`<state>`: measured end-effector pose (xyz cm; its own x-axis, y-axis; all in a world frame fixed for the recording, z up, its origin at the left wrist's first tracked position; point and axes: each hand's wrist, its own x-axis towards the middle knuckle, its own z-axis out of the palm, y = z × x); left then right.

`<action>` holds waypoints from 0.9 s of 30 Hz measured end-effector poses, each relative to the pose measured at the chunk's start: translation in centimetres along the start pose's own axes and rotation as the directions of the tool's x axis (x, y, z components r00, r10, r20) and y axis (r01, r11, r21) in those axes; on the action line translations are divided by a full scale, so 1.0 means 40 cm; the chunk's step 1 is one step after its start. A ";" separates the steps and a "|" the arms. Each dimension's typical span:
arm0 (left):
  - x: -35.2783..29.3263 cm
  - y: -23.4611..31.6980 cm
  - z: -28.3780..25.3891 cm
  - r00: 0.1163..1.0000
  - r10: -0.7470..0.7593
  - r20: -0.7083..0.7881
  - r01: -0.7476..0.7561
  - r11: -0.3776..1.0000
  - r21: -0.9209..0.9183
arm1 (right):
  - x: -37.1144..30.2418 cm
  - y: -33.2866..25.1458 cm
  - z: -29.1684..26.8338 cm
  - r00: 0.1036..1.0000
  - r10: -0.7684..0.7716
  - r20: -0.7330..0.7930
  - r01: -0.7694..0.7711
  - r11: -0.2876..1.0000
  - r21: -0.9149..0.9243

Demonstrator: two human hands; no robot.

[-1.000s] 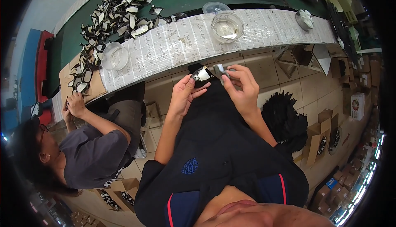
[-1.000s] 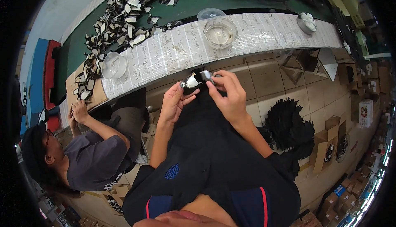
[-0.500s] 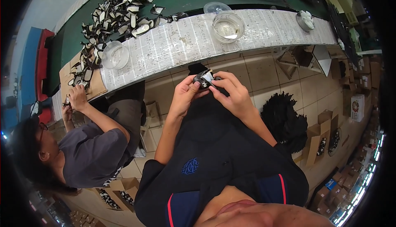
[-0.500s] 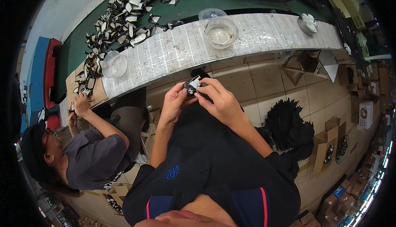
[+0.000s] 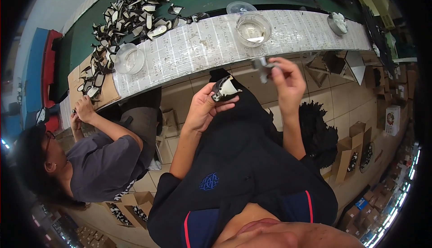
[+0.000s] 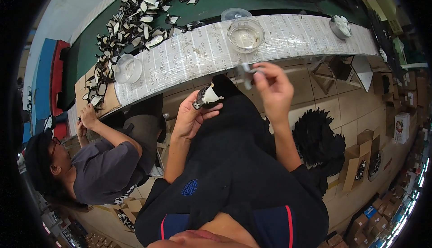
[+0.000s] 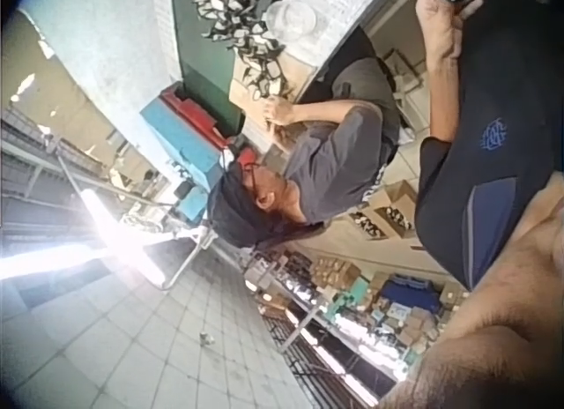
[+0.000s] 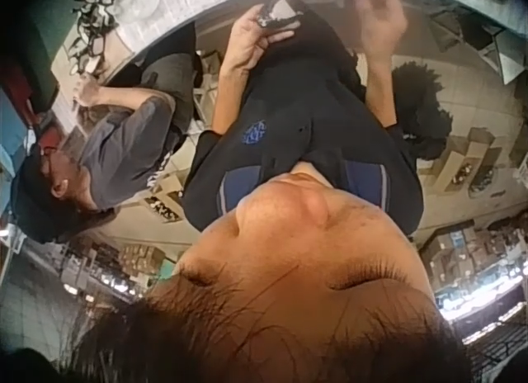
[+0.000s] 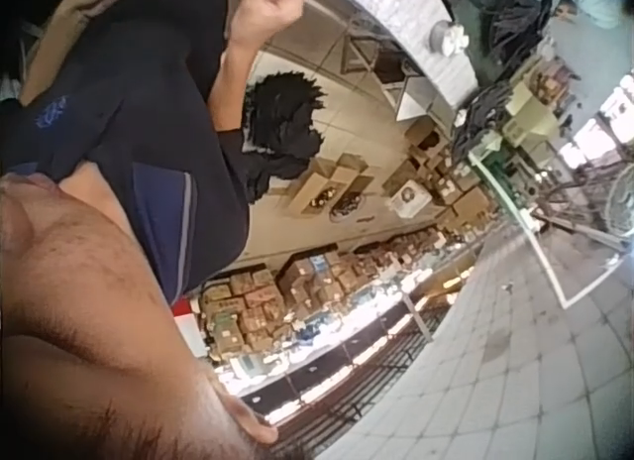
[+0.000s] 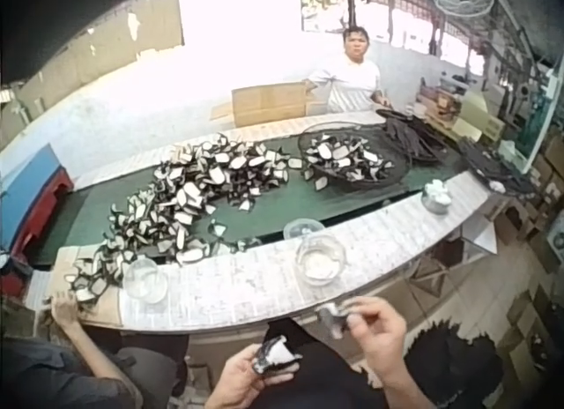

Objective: Applying adhesive to shoe components and assembling them into uppers.

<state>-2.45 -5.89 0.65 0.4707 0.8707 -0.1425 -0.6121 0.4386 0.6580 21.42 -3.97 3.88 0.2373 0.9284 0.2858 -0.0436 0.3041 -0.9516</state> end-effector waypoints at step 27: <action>-0.069 0.169 0.209 0.972 -0.054 0.229 -0.061 0.883 0.466 | 0.387 0.493 -0.228 0.941 0.245 -0.233 -0.145 0.916 0.375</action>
<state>-2.57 -7.19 11.65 0.6358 0.7718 -0.0050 -0.2726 0.2306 0.9341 33.08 14.47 -11.48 0.4388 0.8985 0.0100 -0.4379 0.2235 -0.8708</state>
